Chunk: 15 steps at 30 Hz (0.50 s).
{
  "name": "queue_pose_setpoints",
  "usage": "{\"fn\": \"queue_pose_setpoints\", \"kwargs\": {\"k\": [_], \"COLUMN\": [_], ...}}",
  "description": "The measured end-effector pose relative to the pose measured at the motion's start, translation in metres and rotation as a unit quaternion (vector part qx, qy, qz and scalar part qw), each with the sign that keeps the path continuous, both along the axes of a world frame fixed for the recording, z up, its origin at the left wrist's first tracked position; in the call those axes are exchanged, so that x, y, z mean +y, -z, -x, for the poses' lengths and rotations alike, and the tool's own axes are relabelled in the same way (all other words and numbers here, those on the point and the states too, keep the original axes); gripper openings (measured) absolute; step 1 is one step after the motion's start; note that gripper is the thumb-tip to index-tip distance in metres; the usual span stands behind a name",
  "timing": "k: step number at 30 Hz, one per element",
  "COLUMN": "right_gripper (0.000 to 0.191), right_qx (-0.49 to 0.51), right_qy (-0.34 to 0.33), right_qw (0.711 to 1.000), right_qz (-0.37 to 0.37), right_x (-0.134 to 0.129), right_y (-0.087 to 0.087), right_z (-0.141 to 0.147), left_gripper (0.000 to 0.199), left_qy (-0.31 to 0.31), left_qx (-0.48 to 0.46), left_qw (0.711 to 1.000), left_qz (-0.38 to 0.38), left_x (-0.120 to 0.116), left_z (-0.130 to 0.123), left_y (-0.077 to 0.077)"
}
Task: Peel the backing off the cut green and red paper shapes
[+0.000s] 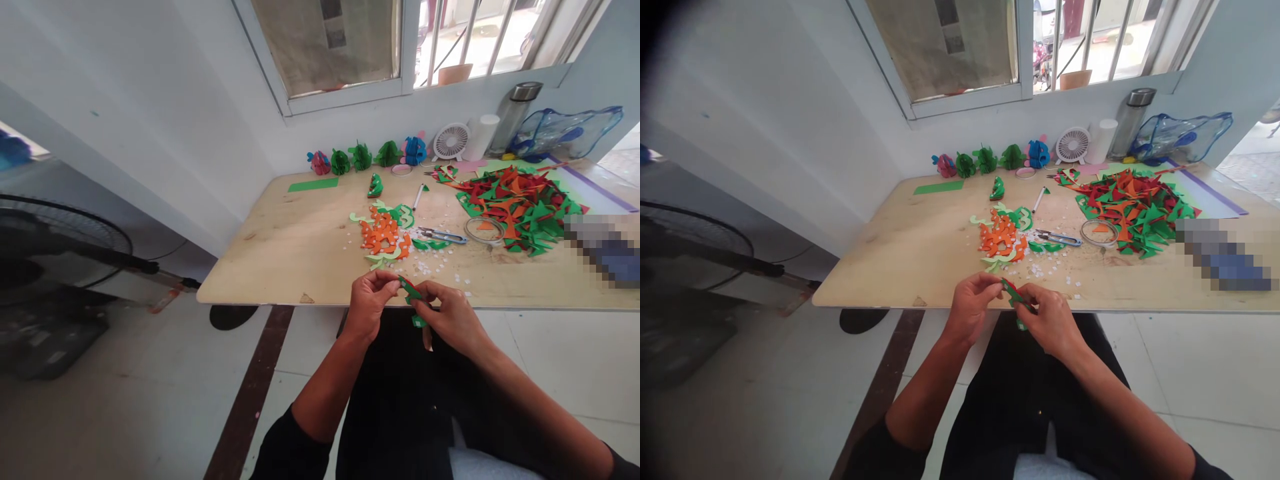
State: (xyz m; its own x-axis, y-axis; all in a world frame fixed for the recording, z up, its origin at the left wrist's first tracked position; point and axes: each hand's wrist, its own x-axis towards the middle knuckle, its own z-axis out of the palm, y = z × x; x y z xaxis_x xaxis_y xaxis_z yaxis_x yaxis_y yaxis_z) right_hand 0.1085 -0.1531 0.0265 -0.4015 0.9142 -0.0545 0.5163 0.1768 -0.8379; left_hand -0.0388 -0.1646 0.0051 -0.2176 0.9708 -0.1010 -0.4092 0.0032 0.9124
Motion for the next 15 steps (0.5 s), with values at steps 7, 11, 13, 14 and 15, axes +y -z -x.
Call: {"fn": "queue_pose_setpoints", "kwargs": {"k": [7,11,13,14,15], "right_gripper": [0.015,0.015,0.015,0.015,0.016], "right_qx": [0.003,0.001,0.0,0.001,0.004], "right_qy": [0.007,0.021,0.028,0.033,0.039], "right_qw": [1.0,0.998,0.998,0.998,0.997], "right_qz": [-0.026,-0.054,-0.056,-0.058,-0.059], "right_x": [0.001,0.004,0.007,0.009,0.011], "right_y": [-0.001,0.001,0.003,0.004,0.005], "right_z": [-0.001,-0.002,-0.002,-0.002,-0.002], "left_gripper": [0.007,0.006,0.004,0.003,0.003], "left_qy": [0.011,0.012,-0.02,-0.05,-0.085], "left_qx": [-0.009,0.066,0.18,0.254,0.329], "left_qw": [1.0,0.998,0.98,0.96,0.929], "left_qz": [0.003,-0.021,-0.076,-0.111,-0.15], "left_x": [0.002,0.002,-0.001,-0.003,-0.005], "left_z": [0.001,0.001,0.0,-0.002,-0.003], "left_y": [-0.007,-0.009,-0.009,-0.009,-0.008]}}
